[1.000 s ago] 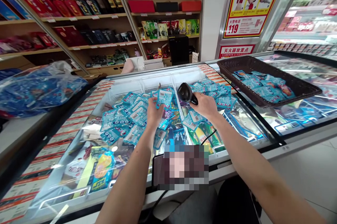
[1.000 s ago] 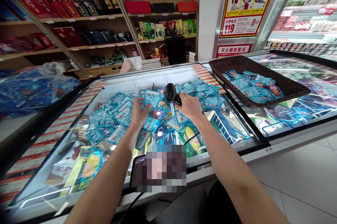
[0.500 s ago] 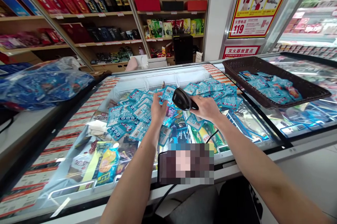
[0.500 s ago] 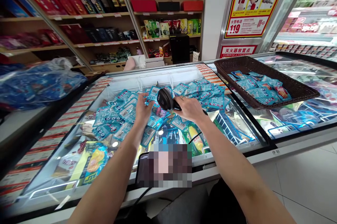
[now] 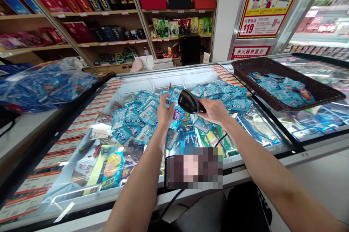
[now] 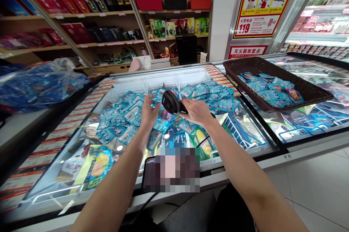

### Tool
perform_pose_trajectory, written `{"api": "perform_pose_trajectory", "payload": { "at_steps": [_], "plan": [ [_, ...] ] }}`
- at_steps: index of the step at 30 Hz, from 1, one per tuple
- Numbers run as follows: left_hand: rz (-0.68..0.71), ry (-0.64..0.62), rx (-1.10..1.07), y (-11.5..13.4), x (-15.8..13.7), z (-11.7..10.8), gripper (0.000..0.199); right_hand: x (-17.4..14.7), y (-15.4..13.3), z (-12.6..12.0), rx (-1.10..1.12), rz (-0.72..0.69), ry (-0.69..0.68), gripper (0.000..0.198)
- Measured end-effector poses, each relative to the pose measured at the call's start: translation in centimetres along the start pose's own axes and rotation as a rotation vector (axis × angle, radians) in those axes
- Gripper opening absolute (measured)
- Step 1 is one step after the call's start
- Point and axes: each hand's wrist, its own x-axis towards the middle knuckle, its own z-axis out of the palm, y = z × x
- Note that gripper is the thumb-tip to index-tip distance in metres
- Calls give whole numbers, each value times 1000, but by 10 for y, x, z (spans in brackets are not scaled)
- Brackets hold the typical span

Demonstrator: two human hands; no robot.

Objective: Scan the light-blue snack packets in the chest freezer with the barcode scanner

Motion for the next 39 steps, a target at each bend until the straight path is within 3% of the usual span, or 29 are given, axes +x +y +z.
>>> {"api": "perform_pose_trajectory", "payload": {
  "at_steps": [15,21,26,33,36,39],
  "plan": [
    [0,-5,46,2,-1,0,34,1,-1,-2,-8,-7,-16,40],
    [-12,39,120,7,-2,-4,40,0,3,-3,-33,151,38,36],
    [66,75,282,4,4,-14,40,2,8,-4,-49,294,34,36],
    [66,112,516,1,2,-26,48,2,10,-1,-55,322,40,35],
    [175,31,564,11,-1,-25,42,2,10,-1,-58,320,47,35],
    [338,-183,561,17,-2,-20,31,1,10,-2,-51,332,54,34]
  ]
}}
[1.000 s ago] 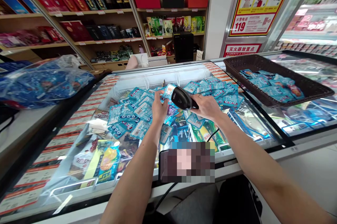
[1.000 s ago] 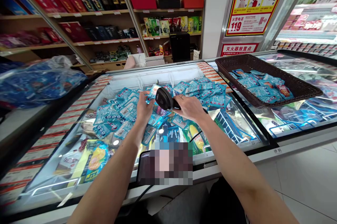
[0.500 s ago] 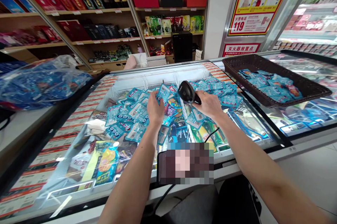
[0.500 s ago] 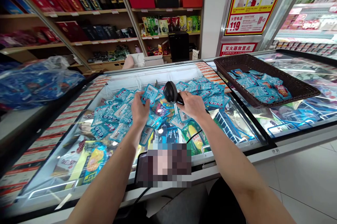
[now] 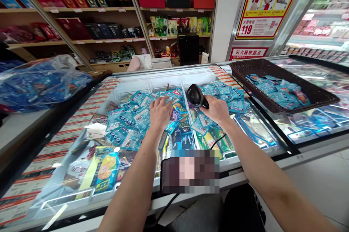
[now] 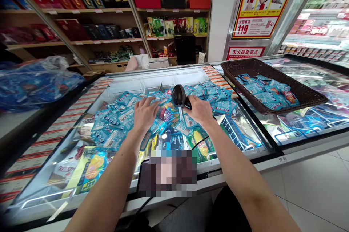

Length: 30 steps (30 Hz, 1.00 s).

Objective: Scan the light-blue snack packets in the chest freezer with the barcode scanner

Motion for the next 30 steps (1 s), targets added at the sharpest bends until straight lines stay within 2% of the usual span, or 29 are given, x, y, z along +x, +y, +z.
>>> {"api": "perform_pose_trajectory", "payload": {
  "at_steps": [3,11,15,18,23,26,30],
  "plan": [
    [70,-68,12,0,1,5,26,0,1,0,13,20,-9,35],
    [-80,30,85,-16,-2,6,25,1,3,4,13,55,3,37],
    [-101,58,73,-12,0,5,21,2,4,3,12,98,31,38],
    [-101,34,21,2,4,4,26,4,8,1,20,144,77,37],
    [-77,-178,-302,38,8,8,37,6,16,-2,28,262,136,38],
    [10,-257,-446,61,6,13,44,8,18,-4,28,302,133,39],
    [152,-286,-459,77,3,20,57,8,18,-4,41,296,126,39]
  ]
}}
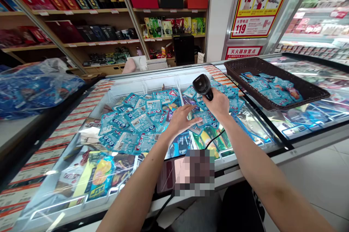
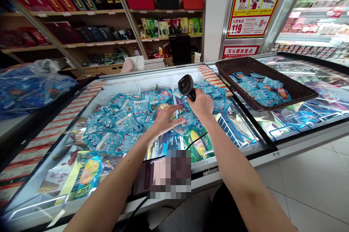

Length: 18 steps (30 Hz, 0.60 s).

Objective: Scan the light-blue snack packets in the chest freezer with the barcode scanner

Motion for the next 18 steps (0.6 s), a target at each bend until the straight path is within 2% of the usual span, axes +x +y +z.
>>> {"api": "perform_pose_trajectory", "payload": {
  "at_steps": [5,7,10,12,14,18],
  "plan": [
    [-22,-46,2,-18,2,-2,52,0,0,1,20,-12,26,39],
    [-104,-47,-96,-28,1,-8,53,1,0,1,19,-9,30,38],
    [-315,12,-297,-39,-4,-19,59,1,-1,2,11,-3,19,38],
    [-383,85,-413,-44,-6,-24,54,0,-2,1,8,-5,13,38],
    [-390,196,-482,-48,-8,-26,45,-1,-2,1,9,-13,8,38],
    [-404,429,-498,-55,-8,-26,40,-2,-4,2,6,-34,-3,37]
  ]
}}
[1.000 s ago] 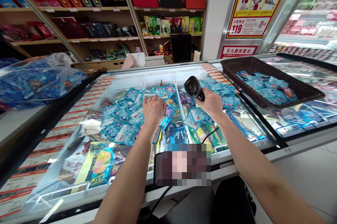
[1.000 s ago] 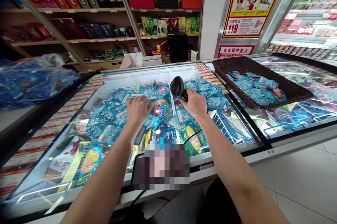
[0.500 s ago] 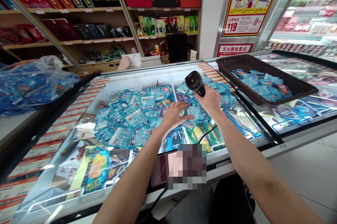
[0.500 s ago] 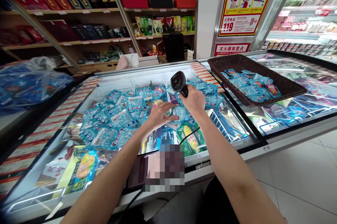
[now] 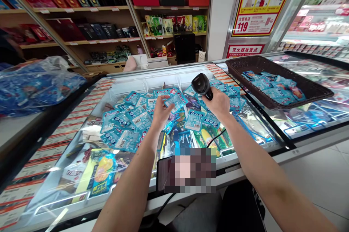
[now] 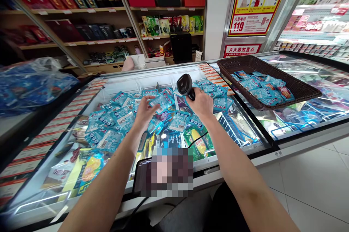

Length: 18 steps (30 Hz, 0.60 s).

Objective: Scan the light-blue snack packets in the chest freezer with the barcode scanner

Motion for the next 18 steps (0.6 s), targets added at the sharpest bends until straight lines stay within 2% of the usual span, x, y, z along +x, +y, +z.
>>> {"api": "perform_pose_trajectory", "payload": {
  "at_steps": [4,9,14,18],
  "plan": [
    [15,179,-106,-3,3,-5,50,-1,-2,0,-15,-14,-17,36],
    [-57,327,-230,-7,7,-12,62,-2,-3,1,-11,-29,-26,37],
    [-113,378,-331,-10,13,-14,53,-3,-3,3,-12,-41,-26,37],
    [-100,383,-328,-10,14,-16,43,-4,-3,6,3,-80,-15,35]
  ]
}}
